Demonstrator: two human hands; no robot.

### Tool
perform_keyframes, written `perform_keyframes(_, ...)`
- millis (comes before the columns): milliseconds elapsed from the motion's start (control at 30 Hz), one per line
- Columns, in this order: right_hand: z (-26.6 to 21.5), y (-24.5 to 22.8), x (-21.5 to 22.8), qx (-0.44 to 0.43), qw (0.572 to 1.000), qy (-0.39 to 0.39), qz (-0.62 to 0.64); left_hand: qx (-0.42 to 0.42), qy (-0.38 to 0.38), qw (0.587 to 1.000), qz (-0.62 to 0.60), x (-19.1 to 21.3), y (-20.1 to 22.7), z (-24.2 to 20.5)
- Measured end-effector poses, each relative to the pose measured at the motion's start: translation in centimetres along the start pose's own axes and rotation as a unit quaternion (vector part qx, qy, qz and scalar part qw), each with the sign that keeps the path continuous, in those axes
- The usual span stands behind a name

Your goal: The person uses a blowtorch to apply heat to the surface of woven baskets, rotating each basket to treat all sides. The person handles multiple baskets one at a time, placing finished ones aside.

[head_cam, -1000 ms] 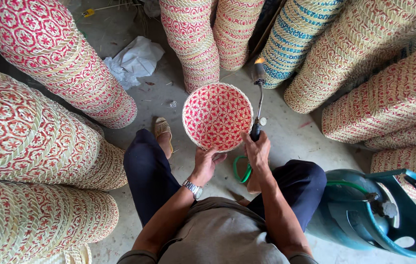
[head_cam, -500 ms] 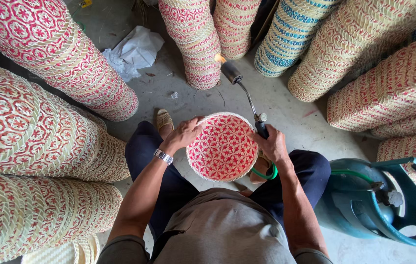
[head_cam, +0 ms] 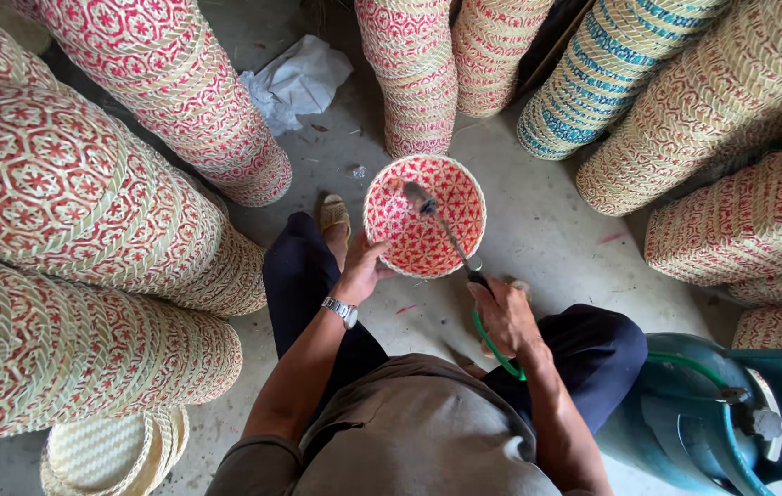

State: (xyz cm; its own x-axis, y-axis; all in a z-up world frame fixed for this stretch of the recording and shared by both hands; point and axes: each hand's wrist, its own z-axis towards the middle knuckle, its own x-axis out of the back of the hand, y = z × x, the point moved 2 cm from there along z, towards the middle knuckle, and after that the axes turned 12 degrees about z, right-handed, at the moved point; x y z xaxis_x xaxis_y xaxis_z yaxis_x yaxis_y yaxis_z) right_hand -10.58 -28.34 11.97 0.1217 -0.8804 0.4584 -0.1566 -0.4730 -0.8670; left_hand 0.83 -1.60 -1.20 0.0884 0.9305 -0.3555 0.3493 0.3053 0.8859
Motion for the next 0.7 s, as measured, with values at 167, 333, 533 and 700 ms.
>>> perform_keyframes(167, 0.2, -1.6, -0.9, -0.012, 0.999, -0.007, 0.030, -0.053, 0.053, 0.995, -0.063, 0.0, 0.0, 0.2)
perform_keyframes(333, -0.3, -3.5, -0.6, -0.043, 0.998, 0.025, -0.026, -0.126, 0.073, 0.983, -0.111, 0.3, 1.1, 0.3)
perform_keyframes(533, -0.6, -4.8, -0.4, -0.020, 0.998, -0.061, -0.002, -0.149, 0.093, 0.976, -0.129, 0.0, 0.9, 1.0)
perform_keyframes(700, 0.8, -4.5, -1.1, -0.029, 0.999, -0.003, 0.012, -0.175, 0.074, 0.973, -0.132, -0.2, -0.5, 1.3)
